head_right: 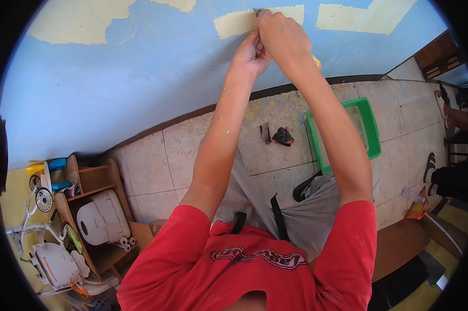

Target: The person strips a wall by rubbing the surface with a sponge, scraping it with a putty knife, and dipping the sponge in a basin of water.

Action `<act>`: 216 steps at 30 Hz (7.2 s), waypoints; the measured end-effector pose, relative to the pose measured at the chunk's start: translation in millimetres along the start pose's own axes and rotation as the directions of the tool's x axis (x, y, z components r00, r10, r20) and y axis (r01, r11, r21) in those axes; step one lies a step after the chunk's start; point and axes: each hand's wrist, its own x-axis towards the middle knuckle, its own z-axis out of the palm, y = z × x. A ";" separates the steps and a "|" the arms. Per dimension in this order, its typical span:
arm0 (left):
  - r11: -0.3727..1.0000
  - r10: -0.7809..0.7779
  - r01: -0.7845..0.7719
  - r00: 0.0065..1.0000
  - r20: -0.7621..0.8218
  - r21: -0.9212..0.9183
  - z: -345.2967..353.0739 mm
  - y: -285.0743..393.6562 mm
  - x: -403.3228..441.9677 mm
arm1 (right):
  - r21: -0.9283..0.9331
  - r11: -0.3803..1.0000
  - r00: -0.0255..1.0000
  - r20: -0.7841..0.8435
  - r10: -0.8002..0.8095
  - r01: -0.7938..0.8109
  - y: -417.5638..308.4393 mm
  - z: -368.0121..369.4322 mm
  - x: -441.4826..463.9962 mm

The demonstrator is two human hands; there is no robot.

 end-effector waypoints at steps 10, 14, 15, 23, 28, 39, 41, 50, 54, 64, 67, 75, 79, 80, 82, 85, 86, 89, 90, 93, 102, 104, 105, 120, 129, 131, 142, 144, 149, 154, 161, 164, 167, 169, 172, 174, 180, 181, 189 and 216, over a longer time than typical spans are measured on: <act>0.987 -0.058 0.043 0.994 0.094 0.155 28.3 -59.0 22.7 | 0.147 0.989 1.000 0.010 -0.001 -0.001 89.2 -21.9 1.3; 0.997 -0.072 0.069 0.962 0.265 0.020 27.5 -88.2 30.5 | 0.070 0.996 0.997 0.054 0.049 -0.053 108.2 -31.7 -3.7; 0.999 -0.034 0.030 0.955 0.295 0.018 29.3 -92.1 32.7 | 0.067 0.996 0.998 0.046 0.050 -0.053 114.2 -31.8 -3.7; 0.999 0.036 -0.035 0.962 0.271 -0.011 22.4 -98.6 38.9 | -0.010 0.999 0.997 -0.058 -0.051 0.050 126.8 -25.2 -1.6; 0.992 0.064 -0.026 0.947 0.316 -0.123 30.6 -104.2 46.9 | -0.100 0.993 0.994 -0.080 -0.069 0.061 119.0 -28.8 5.1; 0.982 0.177 -0.145 0.925 0.337 -0.118 29.5 -115.4 57.5 | -0.139 0.982 0.989 -0.063 -0.136 0.126 120.8 -18.4 10.2; 0.977 0.203 -0.168 0.918 0.340 -0.129 30.6 -116.2 56.6 | -0.144 0.976 0.981 -0.078 -0.177 0.165 120.6 -19.3 12.3; 0.970 0.225 -0.191 0.940 0.255 -0.151 26.1 -106.7 47.6 | -0.165 0.965 0.971 -0.087 -0.221 0.205 109.5 -11.6 16.1; 0.970 0.230 -0.196 0.934 0.273 -0.146 26.0 -104.8 46.6 | -0.131 0.962 0.960 -0.120 -0.254 0.238 111.7 -7.3 16.5; 0.958 0.281 -0.257 0.927 0.249 -0.126 16.3 -81.2 35.4 | -0.203 0.961 0.976 -0.070 -0.208 0.190 81.9 -13.6 15.5; 0.962 0.255 -0.226 0.944 0.211 -0.152 14.6 -78.0 37.5 | -0.150 0.971 0.973 -0.107 -0.204 0.187 82.1 -5.2 15.1; 0.940 0.329 -0.299 0.924 0.194 -0.165 -24.4 -41.7 17.3 | -0.103 0.926 0.900 -0.217 -0.378 0.364 35.6 31.2 13.7; 0.958 0.285 -0.278 0.953 0.102 -0.075 -40.3 -26.1 3.0 | -0.050 0.957 0.945 -0.153 -0.290 0.286 17.0 33.6 4.0; 0.961 0.274 -0.269 0.956 0.108 -0.059 -42.1 -23.9 2.0 | -0.007 0.965 0.956 -0.133 -0.261 0.262 17.9 29.7 4.2; 0.964 0.265 -0.258 0.957 0.120 -0.070 -35.8 -23.2 -9.8 | 0.042 0.970 0.965 -0.118 -0.233 0.239 17.3 19.9 4.2; 0.982 0.186 -0.179 0.969 0.160 -0.061 -21.5 -38.6 -11.7 | 0.107 0.978 0.983 -0.067 -0.170 0.177 38.1 0.5 -2.4; 0.989 0.144 -0.138 0.974 0.176 -0.045 -16.9 -43.9 -11.0 | 0.080 0.985 0.986 -0.068 -0.149 0.154 45.6 -4.0 -4.6; 0.992 0.121 -0.127 0.957 0.264 0.007 -3.3 -57.6 -0.1 | 0.047 0.993 0.990 -0.093 -0.103 0.107 66.8 -11.8 -4.8; 0.994 0.102 -0.109 0.955 0.278 0.009 1.2 -59.9 2.5 | 0.048 0.996 0.992 -0.104 -0.076 0.082 70.2 -13.5 -4.2; 0.995 0.099 -0.102 0.964 0.248 0.002 8.6 -61.9 12.3 | 0.026 0.993 0.984 -0.138 -0.112 0.117 76.1 -13.6 1.7; 0.989 0.146 -0.138 0.961 0.234 -0.052 0.3 -53.2 29.5 | -0.029 0.982 0.964 -0.186 -0.191 0.189 75.7 9.5 17.8; 0.983 0.180 -0.170 0.953 0.243 -0.063 4.2 -56.2 28.4 | -0.036 0.974 0.954 -0.194 -0.227 0.224 75.7 7.5 20.0; 0.980 0.198 -0.184 0.952 0.233 -0.080 5.0 -58.0 29.0 | -0.044 0.964 0.941 -0.210 -0.266 0.262 74.1 6.6 22.8; 0.970 0.244 -0.238 0.958 0.154 -0.053 -28.6 -15.9 -3.7 | 0.021 0.980 0.965 -0.180 -0.192 0.198 15.2 16.7 8.6; 0.985 0.168 -0.156 0.949 0.267 -0.068 -1.2 -48.2 9.0 | 0.074 0.995 0.998 0.017 -0.066 0.065 68.9 -13.5 1.0; 0.985 0.170 -0.153 0.947 0.272 -0.082 0.6 -51.1 16.2 | -0.003 0.999 0.999 0.018 -0.050 0.050 65.1 -18.6 1.1; 0.963 0.225 -0.186 0.954 0.199 -0.195 -3.8 -49.5 22.0 | -0.132 0.959 0.961 -0.087 -0.262 0.249 63.8 -0.2 14.5; 0.961 0.222 -0.182 0.957 0.188 -0.207 -5.8 -48.5 20.4 | -0.156 0.956 0.963 -0.067 -0.259 0.247 60.3 1.4 15.7; 0.926 0.296 -0.260 0.950 0.097 -0.272 -18.1 -25.3 8.0 | -0.151 0.937 0.932 -0.135 -0.335 0.315 26.8 15.3 19.3; 0.953 0.270 -0.256 0.960 0.072 -0.159 -32.6 -6.8 -7.3 | -0.067 0.959 0.953 -0.110 -0.281 0.275 9.9 16.4 7.8; 0.841 -0.073 -0.060 0.972 0.223 0.537 -84.8 -19.5 -77.3 | 0.151 0.982 0.950 0.274 -0.148 0.109 52.6 -18.2 -39.5; 0.111 -0.104 -0.172 0.978 0.183 0.979 -174.9 -1.5 -89.9 | 0.198 0.980 0.881 0.467 -0.078 -0.018 116.6 -1.9 -79.0; -0.153 0.102 -0.265 0.954 0.282 0.952 -260.9 17.9 -90.4 | -0.051 0.938 0.606 0.752 0.261 -0.342 147.3 10.0 -108.5; -0.112 0.181 -0.278 0.938 0.295 0.954 -288.4 29.1 -90.8 | 0.002 0.920 0.577 0.780 0.243 -0.391 140.1 5.8 -113.9; -0.030 0.277 -0.251 0.928 0.249 0.968 -293.5 31.8 -104.2 | 0.362 0.816 0.714 0.695 0.086 -0.451 110.5 -7.2 -96.4; -0.003 0.307 -0.233 0.925 0.223 0.972 -284.5 33.7 -107.4 | 0.658 0.686 0.881 0.470 -0.051 -0.311 70.5 -17.2 -64.6; 0.149 0.369 -0.270 0.908 0.200 0.951 -278.6 17.7 -115.0 | 0.921 0.314 0.972 0.228 0.049 -0.232 11.8 76.0 -51.1; 0.070 0.355 -0.274 0.905 0.233 0.959 -280.8 18.3 -114.9 | 0.886 0.282 0.923 0.314 0.224 -0.370 25.4 123.5 -90.9; 0.069 0.380 -0.276 0.896 0.230 0.959 -281.2 17.4 -113.2 | 0.213 -0.192 0.114 0.898 0.426 -0.958 58.1 251.0 -268.6; 0.950 0.307 -0.311 0.925 0.223 -0.018 -40.9 -49.0 20.2 | -0.014 0.961 0.959 -0.066 -0.276 0.276 58.5 26.7 -0.7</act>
